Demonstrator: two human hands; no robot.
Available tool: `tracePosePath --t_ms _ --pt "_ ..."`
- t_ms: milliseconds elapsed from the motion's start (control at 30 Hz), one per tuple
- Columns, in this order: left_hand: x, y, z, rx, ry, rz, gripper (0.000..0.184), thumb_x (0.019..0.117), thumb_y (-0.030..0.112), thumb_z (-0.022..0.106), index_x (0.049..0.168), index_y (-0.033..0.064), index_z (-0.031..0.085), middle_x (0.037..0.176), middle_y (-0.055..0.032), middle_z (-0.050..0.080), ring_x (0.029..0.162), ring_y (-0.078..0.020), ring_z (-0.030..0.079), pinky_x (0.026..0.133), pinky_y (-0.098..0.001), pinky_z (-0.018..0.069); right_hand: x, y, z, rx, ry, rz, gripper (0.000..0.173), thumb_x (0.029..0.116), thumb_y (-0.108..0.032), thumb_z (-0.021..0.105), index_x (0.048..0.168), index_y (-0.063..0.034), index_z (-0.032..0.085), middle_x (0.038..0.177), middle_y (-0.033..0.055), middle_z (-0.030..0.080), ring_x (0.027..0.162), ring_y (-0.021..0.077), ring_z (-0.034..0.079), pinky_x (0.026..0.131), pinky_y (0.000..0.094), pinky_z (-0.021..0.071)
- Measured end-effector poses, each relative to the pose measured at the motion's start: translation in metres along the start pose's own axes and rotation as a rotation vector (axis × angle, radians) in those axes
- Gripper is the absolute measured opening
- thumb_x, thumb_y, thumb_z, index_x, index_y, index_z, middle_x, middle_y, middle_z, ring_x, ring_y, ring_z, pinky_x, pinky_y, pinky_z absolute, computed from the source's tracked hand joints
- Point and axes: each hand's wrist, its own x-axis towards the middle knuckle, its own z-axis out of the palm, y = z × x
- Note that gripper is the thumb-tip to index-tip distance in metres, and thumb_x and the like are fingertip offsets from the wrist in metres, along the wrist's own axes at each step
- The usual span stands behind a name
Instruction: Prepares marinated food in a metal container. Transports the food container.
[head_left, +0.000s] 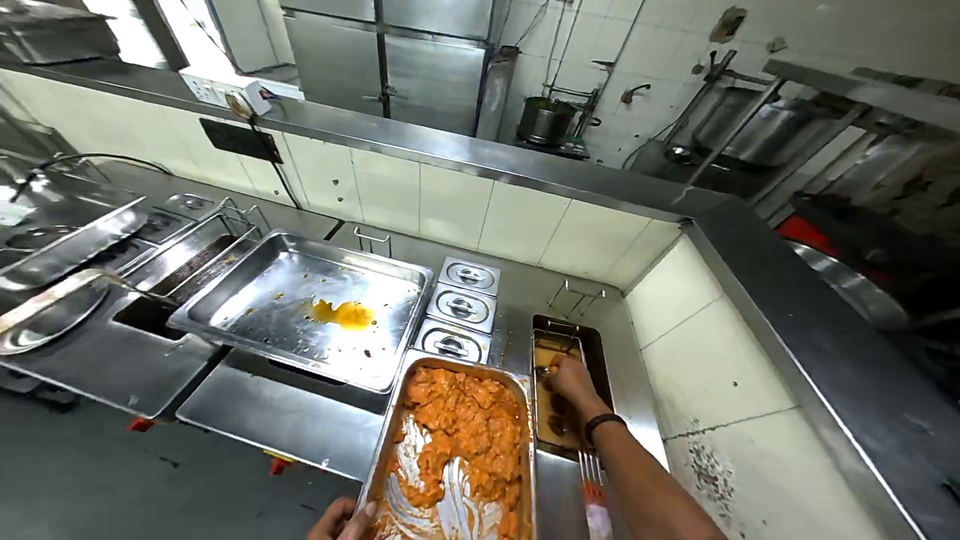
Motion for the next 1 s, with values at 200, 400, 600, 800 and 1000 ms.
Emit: tracePosePath --t_ms 200,400,600,800,1000 --pt "-0.002 -0.003 -0.001 0.026 0.034 -0.035 0.04 0.0901 0.045 0.071 0.098 0.006 0.068 0.078 -0.0059 0.067 0.07 -0.0177 0.065 0.069 -0.0414 0.0571 0.017 -0.006 0.003 -0.005 0.004 -0.045 0.022 0.0896 -0.022 0.073 0.104 -0.0055 0.076 0.111 0.0212 0.071 0.109 0.0399 0.066 0.096 0.0607 0.0519" --pt "0.006 -0.008 0.0 0.027 0.009 -0.028 0.044 0.0877 0.054 0.069 0.097 0.0108 0.069 0.079 -0.0033 0.067 0.072 -0.0163 0.066 0.07 -0.0401 0.0569 -0.046 -0.038 -0.046 0.147 0.201 -0.093 0.018 0.0948 -0.017 0.069 0.105 -0.0029 0.074 0.106 0.0215 0.071 0.103 0.0402 0.068 0.092 0.0627 0.0517" --pt "0.01 -0.008 0.001 0.025 -0.04 -0.024 0.045 0.0897 0.055 0.067 0.095 0.0107 0.069 0.077 -0.0035 0.066 0.071 -0.0173 0.065 0.071 -0.0416 0.0566 -0.189 -0.124 -0.027 0.129 0.04 -0.505 0.026 0.0997 -0.019 0.058 0.117 -0.0075 0.074 0.122 0.0132 0.07 0.115 0.0282 0.067 0.102 0.0501 0.0534" --pt "0.014 -0.01 0.0 0.045 -0.079 -0.009 0.043 0.0896 0.055 0.066 0.092 0.0126 0.068 0.074 -0.0018 0.064 0.069 -0.0167 0.064 0.069 -0.0414 0.0555 -0.236 -0.158 0.097 -0.042 0.043 -0.591 0.027 0.0957 -0.007 0.058 0.115 -0.0133 0.075 0.131 0.0101 0.066 0.116 0.0283 0.067 0.096 0.047 0.0582" --pt "0.018 -0.011 0.001 0.046 -0.114 -0.015 0.045 0.0898 0.057 0.065 0.093 0.012 0.067 0.074 -0.0028 0.063 0.069 -0.0181 0.063 0.07 -0.0429 0.055 -0.268 -0.142 0.084 -0.091 -0.108 -0.363 0.027 0.0954 -0.025 0.063 0.112 -0.0073 0.074 0.111 0.0155 0.072 0.105 0.0323 0.07 0.092 0.0516 0.0564"
